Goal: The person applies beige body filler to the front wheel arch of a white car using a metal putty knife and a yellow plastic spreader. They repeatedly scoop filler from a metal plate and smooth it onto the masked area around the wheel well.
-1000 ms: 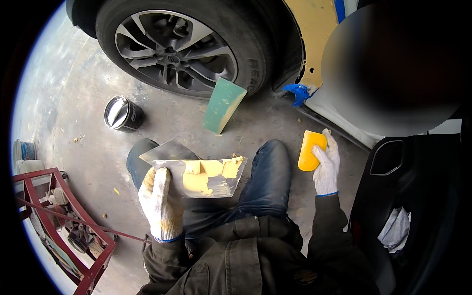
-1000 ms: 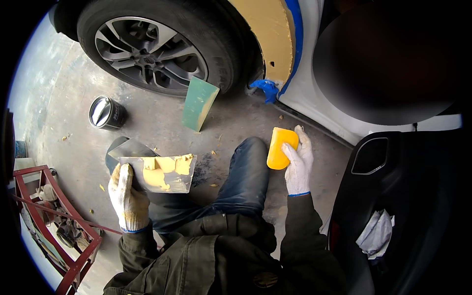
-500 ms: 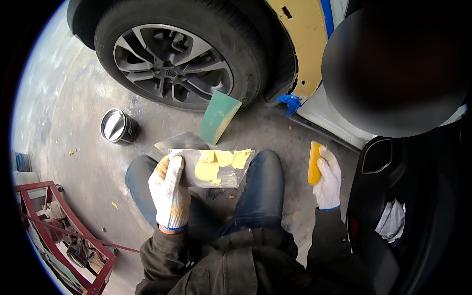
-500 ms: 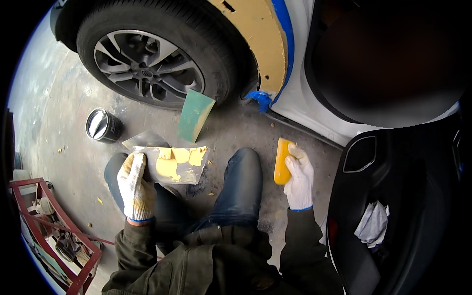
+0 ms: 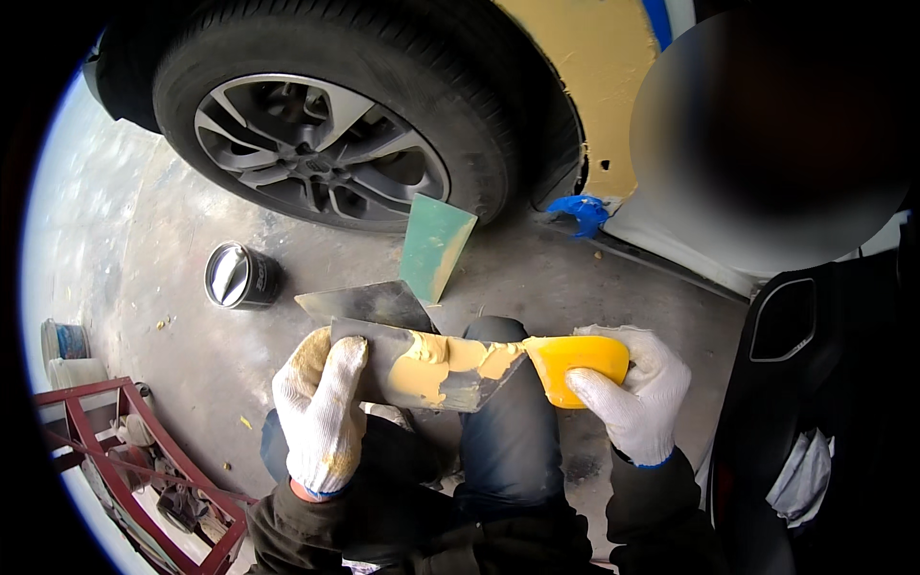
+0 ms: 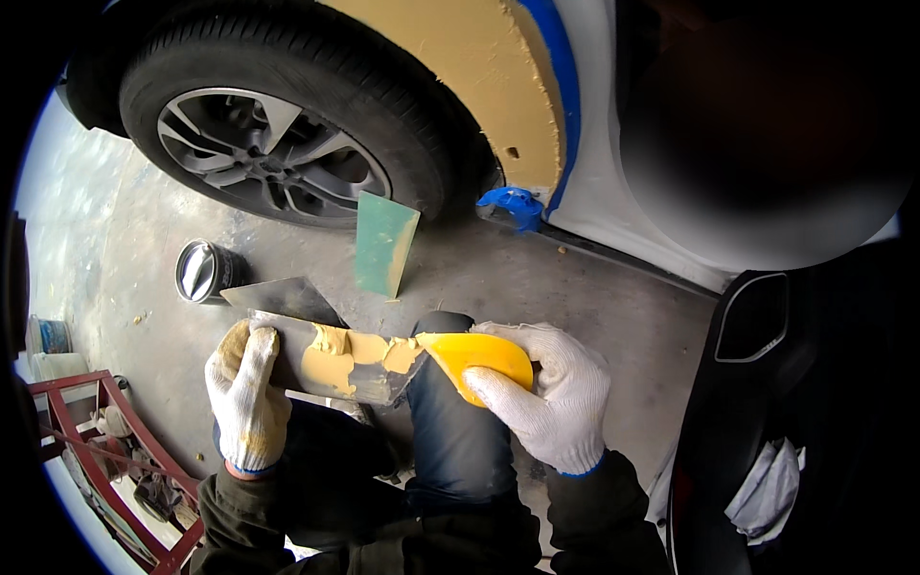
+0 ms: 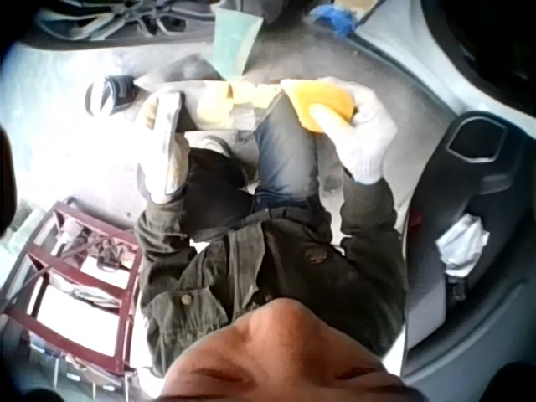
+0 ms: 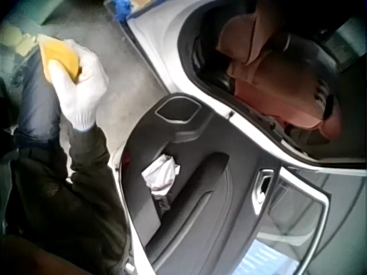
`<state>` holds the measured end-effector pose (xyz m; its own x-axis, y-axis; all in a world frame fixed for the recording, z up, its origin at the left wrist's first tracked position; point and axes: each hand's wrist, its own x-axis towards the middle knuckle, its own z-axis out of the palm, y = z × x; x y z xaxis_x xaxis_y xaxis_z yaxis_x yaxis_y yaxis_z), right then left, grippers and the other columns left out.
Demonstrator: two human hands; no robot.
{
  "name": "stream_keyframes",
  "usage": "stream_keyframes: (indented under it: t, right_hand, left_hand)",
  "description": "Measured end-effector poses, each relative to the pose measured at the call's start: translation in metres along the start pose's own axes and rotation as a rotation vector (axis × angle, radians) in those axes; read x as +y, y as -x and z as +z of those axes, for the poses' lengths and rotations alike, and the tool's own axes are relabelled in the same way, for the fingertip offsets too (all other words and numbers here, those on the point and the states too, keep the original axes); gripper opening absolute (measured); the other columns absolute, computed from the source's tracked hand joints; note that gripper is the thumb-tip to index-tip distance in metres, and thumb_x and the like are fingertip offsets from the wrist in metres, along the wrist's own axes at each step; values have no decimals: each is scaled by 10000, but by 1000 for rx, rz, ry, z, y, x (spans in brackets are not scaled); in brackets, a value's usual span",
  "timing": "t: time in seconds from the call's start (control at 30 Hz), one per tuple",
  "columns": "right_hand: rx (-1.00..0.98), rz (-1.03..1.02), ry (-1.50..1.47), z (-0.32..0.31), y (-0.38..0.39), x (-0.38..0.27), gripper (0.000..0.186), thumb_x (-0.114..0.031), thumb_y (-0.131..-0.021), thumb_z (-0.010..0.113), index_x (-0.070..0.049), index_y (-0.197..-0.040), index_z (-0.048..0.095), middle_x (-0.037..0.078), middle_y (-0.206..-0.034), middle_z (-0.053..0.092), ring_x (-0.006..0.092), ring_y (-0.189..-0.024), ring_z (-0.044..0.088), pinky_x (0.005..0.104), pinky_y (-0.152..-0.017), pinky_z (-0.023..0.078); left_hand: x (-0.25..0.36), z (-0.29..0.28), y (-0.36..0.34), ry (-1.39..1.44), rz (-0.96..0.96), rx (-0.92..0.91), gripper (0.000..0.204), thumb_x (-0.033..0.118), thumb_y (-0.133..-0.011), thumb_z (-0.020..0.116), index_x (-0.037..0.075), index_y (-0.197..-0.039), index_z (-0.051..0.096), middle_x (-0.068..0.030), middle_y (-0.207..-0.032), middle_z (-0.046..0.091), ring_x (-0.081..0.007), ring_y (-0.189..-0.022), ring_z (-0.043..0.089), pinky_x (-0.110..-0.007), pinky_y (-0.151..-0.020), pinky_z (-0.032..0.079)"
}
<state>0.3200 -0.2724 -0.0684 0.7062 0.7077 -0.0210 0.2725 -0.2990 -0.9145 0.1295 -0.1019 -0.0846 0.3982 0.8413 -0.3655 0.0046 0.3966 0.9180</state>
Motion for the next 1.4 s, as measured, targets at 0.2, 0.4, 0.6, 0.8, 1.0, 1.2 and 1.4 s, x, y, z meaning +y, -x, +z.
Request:
stream_keyframes:
  t: [0.2, 0.4, 0.6, 0.8, 1.0, 1.2, 1.4]
  right_hand:
    - [36, 104, -25, 1, -7, 18, 278, -41, -794, 752, 47, -1045, 673, 141, -950, 704, 173, -833, 683, 291, -768, 556]
    - [137, 22, -73, -44, -26, 76, 398, 85, -791, 685, 55, -1169, 563, 144, -1127, 620, 196, -1049, 615, 311, -934, 500]
    - [194, -14, 112, -83, -72, 109, 416, 72, -815, 702, 48, -1206, 563, 169, -1239, 594, 222, -1135, 591, 348, -1000, 478]
    - [161, -202, 243, -81, -100, 117, 384, 30, -844, 719, 38, -1202, 579, 172, -1238, 600, 226, -1117, 606, 335, -974, 497]
    - [185, -233, 220, -72, -108, 116, 385, 23, -847, 719, 50, -1205, 582, 171, -1231, 606, 226, -1137, 598, 331, -982, 493]
    - [218, -246, 362, -62, -107, 108, 361, -17, -851, 731, 62, -1180, 606, 179, -1197, 631, 225, -1101, 622, 327, -966, 496]
    - [388, -423, 505, -53, -98, 111, 285, -36, -831, 748, 54, -1087, 661, 183, -1105, 676, 248, -1017, 666, 327, -909, 520]
  left_hand:
    - [-2, -4, 3, 26, 63, 43, 282, 171, -951, 598, -86, -1064, 620, -76, -932, 665, -117, -811, 610, -245, -744, 487]
    - [-13, -40, -7, -6, 168, 146, 341, 201, -981, 566, -93, -1148, 606, -93, -976, 677, -117, -835, 630, -239, -766, 496]
    - [-38, -65, -14, 3, 219, 252, 352, 215, -1022, 529, -85, -1200, 580, -97, -960, 679, -132, -820, 672, -222, -747, 544]
    - [-61, -84, -10, -43, 265, 370, 418, 248, -1034, 518, -100, -1266, 531, -128, -1045, 668, -141, -919, 680, -198, -793, 544]
    - [-64, -83, -8, -205, 399, 336, 424, 245, -1036, 516, -102, -1278, 525, -133, -1042, 666, -130, -907, 679, -181, -785, 538]
    - [-64, -86, -10, 27, 256, 434, 429, 234, -1018, 555, -107, -1277, 525, -147, -1021, 671, -141, -902, 684, -183, -792, 538]
    - [-73, -94, -11, 73, 358, 400, 439, 231, -1012, 563, -108, -1287, 515, -156, -1020, 676, -149, -871, 709, -183, -752, 564]
